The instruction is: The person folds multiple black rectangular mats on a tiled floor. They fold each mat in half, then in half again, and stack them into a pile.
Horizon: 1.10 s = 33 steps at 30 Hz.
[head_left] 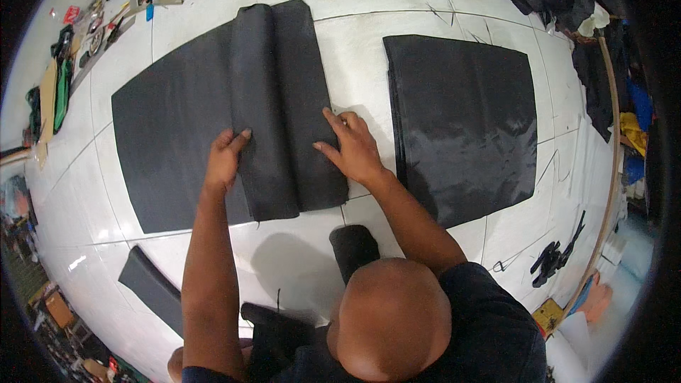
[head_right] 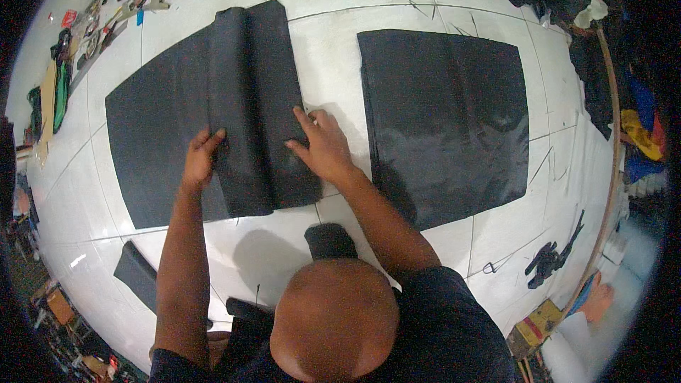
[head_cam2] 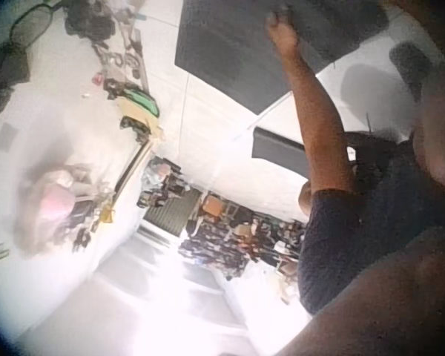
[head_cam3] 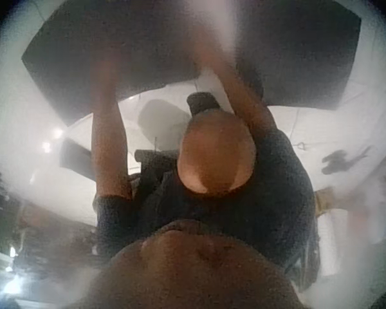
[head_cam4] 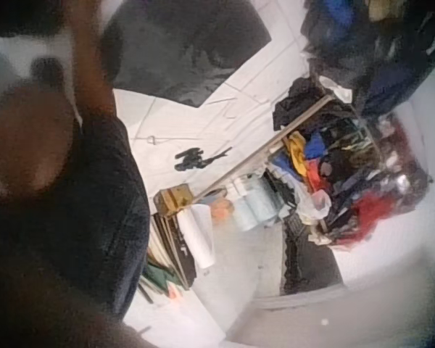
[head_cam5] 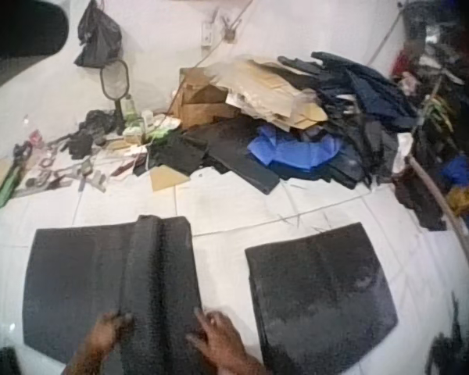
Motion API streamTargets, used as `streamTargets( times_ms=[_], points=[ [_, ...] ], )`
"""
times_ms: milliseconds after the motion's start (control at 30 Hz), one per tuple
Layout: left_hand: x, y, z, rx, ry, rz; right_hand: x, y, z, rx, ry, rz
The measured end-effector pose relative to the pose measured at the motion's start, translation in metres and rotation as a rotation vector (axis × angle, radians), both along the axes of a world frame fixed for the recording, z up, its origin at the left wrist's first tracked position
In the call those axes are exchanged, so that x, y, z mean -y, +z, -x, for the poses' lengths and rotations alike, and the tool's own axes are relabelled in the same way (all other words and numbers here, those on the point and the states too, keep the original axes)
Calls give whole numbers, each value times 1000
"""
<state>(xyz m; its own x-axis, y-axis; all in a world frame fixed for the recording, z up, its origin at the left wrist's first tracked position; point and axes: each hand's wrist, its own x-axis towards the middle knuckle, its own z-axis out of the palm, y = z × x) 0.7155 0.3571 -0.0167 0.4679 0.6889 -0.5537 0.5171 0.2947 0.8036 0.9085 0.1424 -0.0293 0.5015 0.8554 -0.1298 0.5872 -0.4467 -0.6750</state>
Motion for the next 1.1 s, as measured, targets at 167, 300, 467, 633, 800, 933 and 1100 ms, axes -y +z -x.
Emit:
streamTargets(
  times_ms=[167,300,467,633,800,933,1100],
  points=[
    [-3,6,-1,3,-65,149,5,0,-1,5,35,-80],
    [-8,-4,2,47,-33,178,7,4,-3,-19,63,-50],
    [-11,-17,6,0,-108,90,3,11,3,21,67,15],
    [-10,-13,2,-79,-120,18,8,12,27,161,-16,150],
    [-7,-12,2,-57,-166,-47,12,6,46,243,-41,91],
    [-9,-21,3,-59,-134,-59,13,3,56,202,-138,56],
    [-11,-20,3,-57,-171,-63,8,2,64,252,-183,71]
  ],
)
